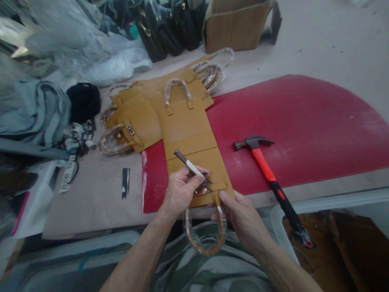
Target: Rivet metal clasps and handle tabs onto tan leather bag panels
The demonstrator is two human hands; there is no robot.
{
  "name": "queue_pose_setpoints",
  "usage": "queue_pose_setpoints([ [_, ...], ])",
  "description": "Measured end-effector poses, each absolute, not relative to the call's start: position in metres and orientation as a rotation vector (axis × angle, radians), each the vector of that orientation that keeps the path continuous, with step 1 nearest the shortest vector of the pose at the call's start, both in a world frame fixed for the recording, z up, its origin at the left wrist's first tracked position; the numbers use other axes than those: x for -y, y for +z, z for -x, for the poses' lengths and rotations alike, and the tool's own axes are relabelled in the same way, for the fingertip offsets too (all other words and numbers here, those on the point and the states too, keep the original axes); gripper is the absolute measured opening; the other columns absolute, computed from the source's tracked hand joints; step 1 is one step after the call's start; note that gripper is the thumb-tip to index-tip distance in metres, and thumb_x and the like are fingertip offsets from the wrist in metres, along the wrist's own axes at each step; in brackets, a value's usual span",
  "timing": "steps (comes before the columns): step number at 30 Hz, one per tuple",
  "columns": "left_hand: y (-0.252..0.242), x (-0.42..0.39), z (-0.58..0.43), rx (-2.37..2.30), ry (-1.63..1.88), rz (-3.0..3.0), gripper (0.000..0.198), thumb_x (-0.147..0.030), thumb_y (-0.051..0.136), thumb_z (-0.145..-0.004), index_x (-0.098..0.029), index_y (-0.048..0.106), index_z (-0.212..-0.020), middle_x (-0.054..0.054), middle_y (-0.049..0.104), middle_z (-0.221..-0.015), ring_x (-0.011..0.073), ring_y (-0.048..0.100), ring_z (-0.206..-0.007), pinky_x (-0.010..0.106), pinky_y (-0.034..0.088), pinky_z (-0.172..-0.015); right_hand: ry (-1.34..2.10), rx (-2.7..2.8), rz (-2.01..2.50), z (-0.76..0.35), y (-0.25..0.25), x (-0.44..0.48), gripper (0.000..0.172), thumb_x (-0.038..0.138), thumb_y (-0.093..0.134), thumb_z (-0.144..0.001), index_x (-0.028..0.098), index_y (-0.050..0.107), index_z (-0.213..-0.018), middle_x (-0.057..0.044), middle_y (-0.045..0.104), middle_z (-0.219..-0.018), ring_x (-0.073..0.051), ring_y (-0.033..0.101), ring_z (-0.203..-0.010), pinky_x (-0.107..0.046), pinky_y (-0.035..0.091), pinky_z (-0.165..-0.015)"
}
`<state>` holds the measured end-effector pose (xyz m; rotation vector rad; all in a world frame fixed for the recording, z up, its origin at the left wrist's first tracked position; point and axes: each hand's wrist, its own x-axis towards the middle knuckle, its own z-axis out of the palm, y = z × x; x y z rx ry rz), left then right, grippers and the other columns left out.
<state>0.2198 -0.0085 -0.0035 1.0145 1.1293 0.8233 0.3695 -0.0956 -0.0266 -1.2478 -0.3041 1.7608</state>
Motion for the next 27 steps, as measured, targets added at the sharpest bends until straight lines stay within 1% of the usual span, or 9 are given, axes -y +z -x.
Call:
queue_pose_setpoints([
  [2, 0.001, 0.007, -0.223, -1.12, 0.837, -1.034, 0.037, -0.043, 0.085, -0.076, -0.013, 0.077, -0.097, 0.011, 0.078, -0.096, 0.0174, 0.072, -0.076, 0.021, 0.058, -0.058, 1.749, 0.32, 1.248, -0.37, -0.027, 0.092, 0.049, 0.055, 0.076, -0.076, 0.017, 0.064, -0.105, -0.006, 0.075, -0.081, -0.017, 0.065, -0.057, -0.028, 0.052, -0.053],
  [6, 0.002, 0.006, -0.23, -1.105, 0.865, -1.055, 0.035, -0.041, 0.085, -0.076, -0.013, 0.077, -0.096, 0.01, 0.079, -0.094, 0.0169, 0.072, -0.077, 0.02, 0.056, -0.06, 1.712, 0.345, 1.262, -0.372, -0.025, 0.089, 0.045, 0.052, 0.078, -0.073, 0.018, 0.064, -0.098, -0.003, 0.073, -0.074, -0.016, 0.062, -0.051, -0.027, 0.051, -0.049],
  [11, -0.006, 0.007, -0.229, -1.104, 0.894, -1.042, 0.034, -0.042, 0.082, -0.08, -0.014, 0.076, -0.098, 0.011, 0.079, -0.1, 0.0194, 0.074, -0.085, 0.021, 0.057, -0.063, 1.739, 0.375, 1.203, -0.373, -0.031, 0.089, 0.042, 0.051, 0.079, -0.074, 0.018, 0.066, -0.097, -0.004, 0.073, -0.075, -0.015, 0.063, -0.051, -0.025, 0.051, -0.049],
  [16, -0.014, 0.005, -0.223, -1.031, 0.933, -1.065, 0.029, -0.039, 0.081, -0.084, -0.015, 0.077, -0.099, 0.01, 0.079, -0.102, 0.0208, 0.075, -0.094, 0.027, 0.061, -0.082, 1.739, 0.401, 1.119, -0.373, -0.037, 0.089, 0.041, 0.048, 0.083, -0.071, 0.017, 0.07, -0.096, -0.006, 0.074, -0.088, -0.014, 0.064, -0.058, -0.027, 0.056, -0.056],
  [18, -0.014, 0.004, -0.222, -0.995, 0.949, -1.052, 0.028, -0.039, 0.081, -0.084, -0.015, 0.077, -0.098, 0.01, 0.079, -0.102, 0.021, 0.075, -0.095, 0.029, 0.061, -0.086, 1.736, 0.421, 1.101, -0.373, -0.039, 0.089, 0.041, 0.048, 0.083, -0.071, 0.017, 0.071, -0.095, -0.006, 0.074, -0.089, -0.014, 0.065, -0.06, -0.026, 0.056, -0.058],
  [23, -0.013, 0.006, -0.22, -0.986, 0.946, -1.07, 0.03, -0.041, 0.082, -0.083, -0.015, 0.077, -0.097, 0.011, 0.079, -0.102, 0.0211, 0.075, -0.094, 0.029, 0.06, -0.086, 1.723, 0.445, 1.134, -0.374, -0.04, 0.089, 0.043, 0.05, 0.083, -0.07, 0.017, 0.07, -0.094, -0.004, 0.072, -0.078, -0.015, 0.065, -0.059, -0.024, 0.052, -0.055],
  [25, -0.011, 0.008, -0.219, -1.001, 0.935, -1.093, 0.03, -0.041, 0.082, -0.083, -0.015, 0.078, -0.098, 0.011, 0.079, -0.101, 0.0205, 0.075, -0.091, 0.027, 0.06, -0.081, 1.715, 0.452, 1.143, -0.373, -0.04, 0.089, 0.044, 0.051, 0.083, -0.07, 0.016, 0.07, -0.095, -0.004, 0.071, -0.074, -0.016, 0.065, -0.058, -0.024, 0.051, -0.055],
  [27, -0.009, 0.009, -0.22, -1.033, 0.912, -1.11, 0.031, -0.042, 0.081, -0.083, -0.015, 0.078, -0.098, 0.01, 0.079, -0.097, 0.02, 0.074, -0.086, 0.026, 0.06, -0.074, 1.708, 0.461, 1.143, -0.373, -0.04, 0.089, 0.044, 0.051, 0.083, -0.07, 0.016, 0.071, -0.094, -0.004, 0.072, -0.075, -0.015, 0.065, -0.058, -0.023, 0.05, -0.055],
])
